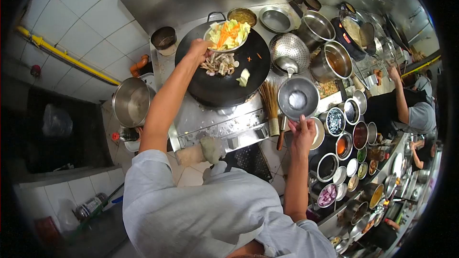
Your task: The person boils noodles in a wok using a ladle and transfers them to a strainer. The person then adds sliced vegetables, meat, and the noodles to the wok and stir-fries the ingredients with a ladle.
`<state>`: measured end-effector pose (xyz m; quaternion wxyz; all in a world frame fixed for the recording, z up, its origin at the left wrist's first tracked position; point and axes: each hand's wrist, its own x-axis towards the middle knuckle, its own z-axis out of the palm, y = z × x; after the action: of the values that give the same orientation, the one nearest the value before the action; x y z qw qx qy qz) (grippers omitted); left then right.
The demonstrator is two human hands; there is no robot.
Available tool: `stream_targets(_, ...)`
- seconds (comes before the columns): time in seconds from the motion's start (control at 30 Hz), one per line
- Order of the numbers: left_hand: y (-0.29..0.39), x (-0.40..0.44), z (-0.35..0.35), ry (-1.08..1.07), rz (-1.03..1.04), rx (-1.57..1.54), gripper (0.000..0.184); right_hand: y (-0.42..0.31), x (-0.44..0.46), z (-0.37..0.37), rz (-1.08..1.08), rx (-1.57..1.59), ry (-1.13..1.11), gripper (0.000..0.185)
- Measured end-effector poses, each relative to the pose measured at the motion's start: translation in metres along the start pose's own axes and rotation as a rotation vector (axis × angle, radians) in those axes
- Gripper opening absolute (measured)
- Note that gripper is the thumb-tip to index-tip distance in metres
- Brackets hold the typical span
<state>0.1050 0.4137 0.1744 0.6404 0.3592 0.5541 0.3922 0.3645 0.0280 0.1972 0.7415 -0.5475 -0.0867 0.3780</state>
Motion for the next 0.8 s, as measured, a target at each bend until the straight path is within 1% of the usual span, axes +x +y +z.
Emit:
stream_targets(0.07,0.017,0.003,-0.004,-0.017,0.012,0.018,0.010,0.001,-0.011,-0.018,0.008,-0.006,0.014,0.015)
stream_targets(0.13,0.037,0.002,-0.012,-0.041,0.040,0.146,0.013,0.002,-0.022,-0.031,0.032,-0.030,0.052,0.014)
stream_targets(0.3,0.068,-0.011,-0.037,0.015,0.181,0.116,0.010,0.001,-0.033,-0.038,0.033,-0.052,0.045,0.015)
stream_targets(0.33,0.071,-0.011,-0.045,0.016,0.179,0.111,0.010,0.001,-0.028,-0.038,0.032,-0.057,0.043,0.015)
stream_targets(0.4,0.077,-0.011,-0.064,0.024,0.218,0.145,0.011,0.003,-0.012,-0.033,-0.030,-0.221,-0.050,0.018)
stream_targets(0.43,0.082,-0.018,-0.071,0.032,0.200,0.170,0.011,-0.008,-0.011,-0.009,-0.067,-0.308,-0.091,0.017)
stream_targets(0.47,0.086,-0.025,-0.078,0.039,0.198,0.167,0.011,-0.004,0.005,0.003,-0.158,-0.369,-0.169,0.018)
stream_targets(0.5,0.090,-0.036,-0.085,0.046,0.188,0.160,0.011,0.003,0.021,0.013,-0.249,-0.429,-0.245,0.031)
stream_targets(0.53,0.091,-0.043,-0.092,0.054,0.180,0.153,0.011,0.009,0.037,0.026,-0.267,-0.530,-0.284,0.045)
stream_targets(0.57,0.090,-0.044,-0.104,0.059,0.180,0.157,0.011,0.025,0.062,0.036,-0.464,-0.657,-0.357,0.042)
stream_targets(0.6,0.089,-0.048,-0.114,0.065,0.180,0.152,0.011,0.021,0.069,0.064,-0.460,-0.726,-0.422,0.036)
stream_targets(0.67,0.089,-0.059,-0.132,0.099,0.196,0.185,0.011,0.037,0.100,0.105,-0.660,-0.892,-0.513,0.020)
stream_targets(0.7,0.089,-0.065,-0.142,0.100,0.179,0.184,0.010,0.041,0.109,0.131,-0.640,-0.874,-0.553,0.017)
stream_targets(0.77,0.090,-0.081,-0.159,0.128,0.185,0.197,0.010,0.059,0.136,0.169,-0.807,-1.074,-0.582,0.014)
stream_targets(0.8,0.088,-0.088,-0.168,0.149,0.196,0.215,0.009,0.068,0.143,0.187,-0.800,-1.078,-0.596,0.014)
